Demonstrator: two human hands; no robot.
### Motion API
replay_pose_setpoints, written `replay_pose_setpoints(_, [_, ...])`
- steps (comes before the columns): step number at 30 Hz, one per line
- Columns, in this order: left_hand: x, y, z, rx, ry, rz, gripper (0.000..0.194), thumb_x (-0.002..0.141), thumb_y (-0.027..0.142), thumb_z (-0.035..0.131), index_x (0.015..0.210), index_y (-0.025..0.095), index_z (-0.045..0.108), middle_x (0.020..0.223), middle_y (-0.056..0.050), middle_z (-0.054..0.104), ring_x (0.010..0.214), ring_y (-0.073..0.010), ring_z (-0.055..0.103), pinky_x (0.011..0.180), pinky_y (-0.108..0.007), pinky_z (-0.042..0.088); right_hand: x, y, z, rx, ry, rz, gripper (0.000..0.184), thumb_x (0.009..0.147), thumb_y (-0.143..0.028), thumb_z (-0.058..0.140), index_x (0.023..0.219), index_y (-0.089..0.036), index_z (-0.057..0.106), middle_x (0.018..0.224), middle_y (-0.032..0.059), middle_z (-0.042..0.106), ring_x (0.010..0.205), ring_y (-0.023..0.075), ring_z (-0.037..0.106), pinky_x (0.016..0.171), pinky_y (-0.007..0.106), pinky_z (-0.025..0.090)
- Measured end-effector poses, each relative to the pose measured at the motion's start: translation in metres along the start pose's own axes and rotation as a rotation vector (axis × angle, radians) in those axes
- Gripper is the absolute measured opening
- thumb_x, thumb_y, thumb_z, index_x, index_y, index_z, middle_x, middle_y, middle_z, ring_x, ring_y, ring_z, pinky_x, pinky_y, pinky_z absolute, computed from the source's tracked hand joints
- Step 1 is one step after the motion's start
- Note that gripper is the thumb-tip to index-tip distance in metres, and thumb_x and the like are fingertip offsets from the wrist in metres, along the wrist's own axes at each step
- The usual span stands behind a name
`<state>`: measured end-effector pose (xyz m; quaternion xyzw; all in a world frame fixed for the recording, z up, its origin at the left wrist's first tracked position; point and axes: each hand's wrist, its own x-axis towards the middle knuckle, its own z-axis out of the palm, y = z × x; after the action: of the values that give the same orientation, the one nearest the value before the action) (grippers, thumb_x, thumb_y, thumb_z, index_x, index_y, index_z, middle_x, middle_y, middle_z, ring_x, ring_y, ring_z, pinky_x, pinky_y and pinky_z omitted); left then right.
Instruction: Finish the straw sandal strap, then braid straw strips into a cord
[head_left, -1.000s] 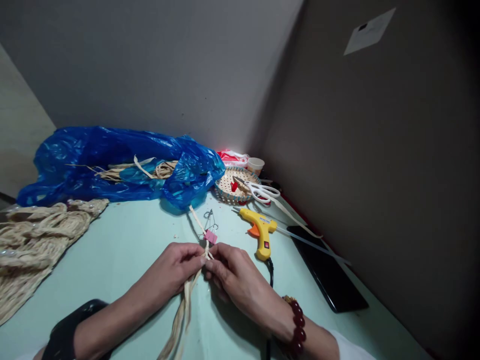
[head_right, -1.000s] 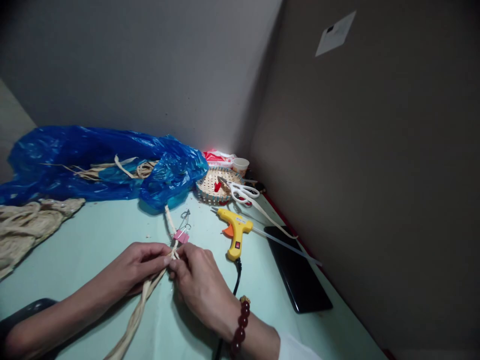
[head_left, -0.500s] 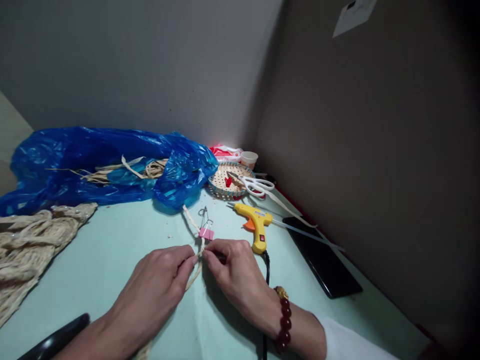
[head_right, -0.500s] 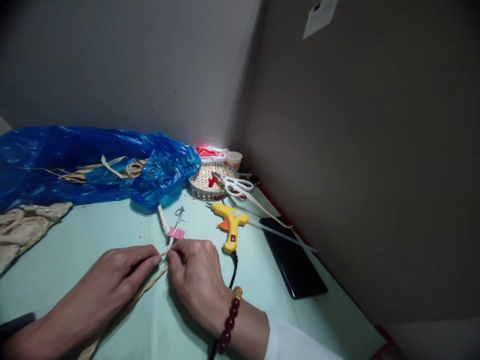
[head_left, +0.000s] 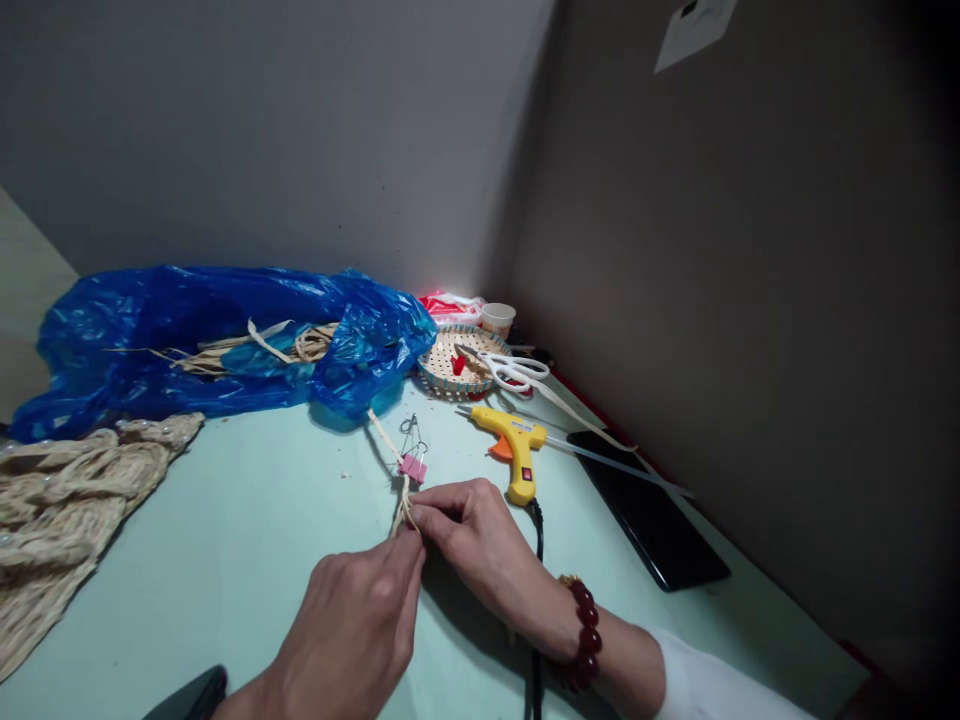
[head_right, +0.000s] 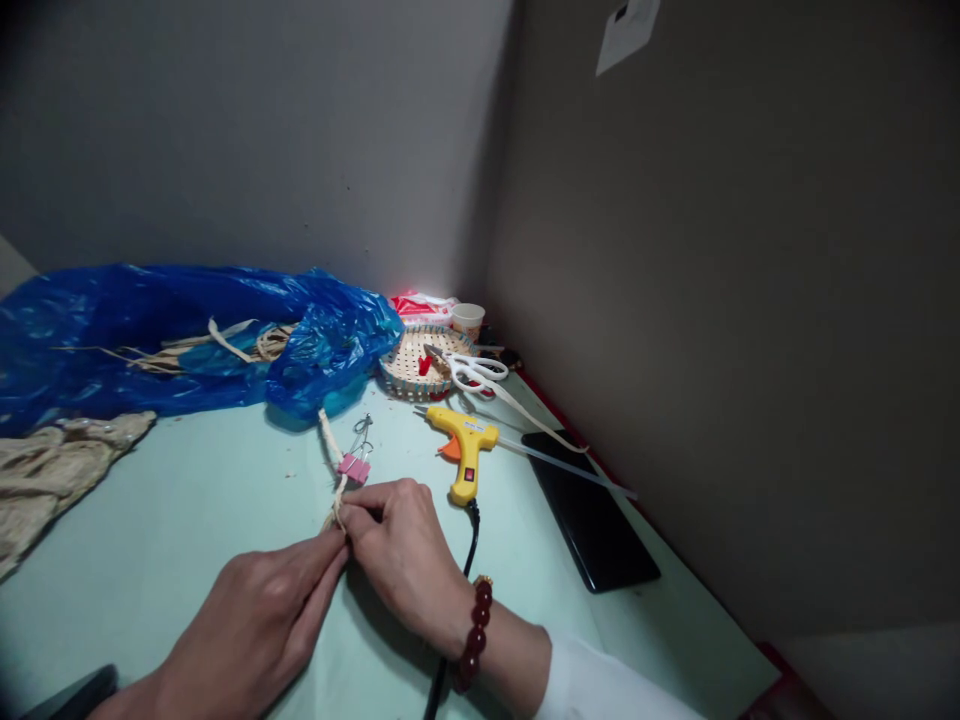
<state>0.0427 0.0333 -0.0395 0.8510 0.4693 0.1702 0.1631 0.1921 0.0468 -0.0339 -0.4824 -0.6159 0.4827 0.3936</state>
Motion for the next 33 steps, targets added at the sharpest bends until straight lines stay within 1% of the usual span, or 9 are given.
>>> replay_pose_setpoints(5, [0.003, 0.006, -0.004, 0.244, -0.248, -0.04, 0.04, 0.091, 0.006, 0.025, 0.099, 0.016, 0.063, 0.087, -0.012, 0.074, 0.08, -0.033, 0.073, 0.069, -0.049, 0.055, 0.002, -0.002, -0.001, 0.062, 0.0, 0.043, 0.025, 0.082, -0.02, 0.049, 0.062, -0.013, 0.064, 0.059, -0.0009, 0.054, 0.058, 0.0117, 0.043, 0.058, 0.022, 0.035])
replay_pose_setpoints(10, [-0.003, 0.003, -0.005, 0.289, -0.219, 0.056, 0.04, 0.092, 0.008, 0.025, 0.104, 0.015, 0.063, 0.086, -0.011, 0.073, 0.075, -0.0328, 0.072, 0.062, -0.047, 0.054, 0.003, 0.003, 0.002, 0.08, 0.027, 0.061, 0.023, 0.08, -0.02, 0.052, 0.07, -0.012, 0.071, 0.068, 0.0033, 0.066, 0.063, 0.0134, 0.053, 0.061, 0.022, 0.041])
replay_pose_setpoints(13, [-0.003, -0.006, -0.015, 0.15, -0.033, 0.065, 0.038, 0.097, 0.029, 0.034, 0.079, 0.019, 0.065, 0.075, -0.007, 0.068, 0.068, -0.027, 0.067, 0.061, -0.039, 0.049, 0.003, 0.007, 0.002, 0.053, 0.052, 0.064, 0.022, 0.08, -0.019, 0.053, 0.07, -0.012, 0.072, 0.068, 0.0038, 0.068, 0.061, 0.0129, 0.053, 0.059, 0.022, 0.039])
replay_pose_setpoints(15, [0.004, -0.013, -0.023, -0.034, 0.096, -0.095, 0.038, 0.095, 0.037, 0.04, 0.07, 0.02, 0.062, 0.07, -0.004, 0.063, 0.067, -0.022, 0.062, 0.067, -0.036, 0.045, 0.002, 0.007, 0.0, 0.029, 0.067, 0.059, 0.022, 0.08, -0.019, 0.055, 0.068, -0.013, 0.073, 0.065, 0.0027, 0.067, 0.06, 0.012, 0.05, 0.058, 0.022, 0.037])
replay_pose_setpoints(16, [0.009, -0.017, -0.026, -0.185, 0.095, -0.186, 0.03, 0.094, 0.039, 0.044, 0.08, 0.02, 0.064, 0.079, -0.004, 0.066, 0.075, -0.0209, 0.063, 0.072, -0.034, 0.044, 0.002, 0.007, 0.0, 0.007, 0.07, 0.054, 0.022, 0.08, -0.019, 0.056, 0.068, -0.013, 0.073, 0.064, 0.0021, 0.067, 0.059, 0.0116, 0.049, 0.058, 0.022, 0.036])
replay_pose_setpoints(18, [0.02, -0.023, -0.028, -0.519, -0.041, -0.304, 0.024, 0.09, 0.041, 0.051, 0.091, 0.021, 0.063, 0.069, 0.002, 0.062, 0.06, -0.0147, 0.057, 0.063, -0.027, 0.042, 0.0, 0.005, -0.001, -0.06, 0.068, 0.04, 0.023, 0.082, -0.018, 0.055, 0.068, -0.014, 0.072, 0.062, 0.0012, 0.067, 0.057, 0.0109, 0.049, 0.057, 0.022, 0.035])
replay_pose_setpoints(21, [0.032, -0.029, -0.023, -0.76, -0.254, -0.375, 0.025, 0.085, 0.042, 0.054, 0.084, 0.018, 0.063, 0.05, 0.008, 0.048, 0.039, -0.0086, 0.034, 0.042, -0.022, 0.027, -0.001, 0.001, -0.001, -0.173, 0.051, 0.016, 0.024, 0.084, -0.014, 0.053, 0.069, -0.015, 0.072, 0.064, 0.0005, 0.068, 0.057, 0.0103, 0.051, 0.056, 0.021, 0.034])
replay_pose_setpoints(26, [0.035, -0.031, -0.021, -0.755, -0.245, -0.346, 0.017, 0.079, 0.032, 0.061, 0.081, 0.016, 0.068, 0.077, -0.001, 0.065, 0.075, -0.0165, 0.054, 0.069, -0.025, 0.039, -0.005, -0.008, -0.005, -0.314, 0.0, -0.005, 0.024, 0.086, -0.009, 0.052, 0.071, -0.015, 0.069, 0.062, -0.0006, 0.065, 0.057, 0.0086, 0.05, 0.057, 0.02, 0.033])
replay_pose_setpoints(33, [0.032, -0.029, -0.024, -0.61, -0.228, -0.388, 0.026, 0.082, 0.038, 0.055, 0.071, 0.017, 0.064, 0.059, 0.003, 0.055, 0.058, -0.0136, 0.047, 0.057, -0.025, 0.034, -0.011, -0.016, -0.012, -0.634, -0.02, -0.009, 0.028, 0.088, -0.016, 0.05, 0.06, -0.017, 0.051, 0.051, -0.0022, 0.05, 0.046, 0.0078, 0.031, 0.05, 0.024, 0.024])
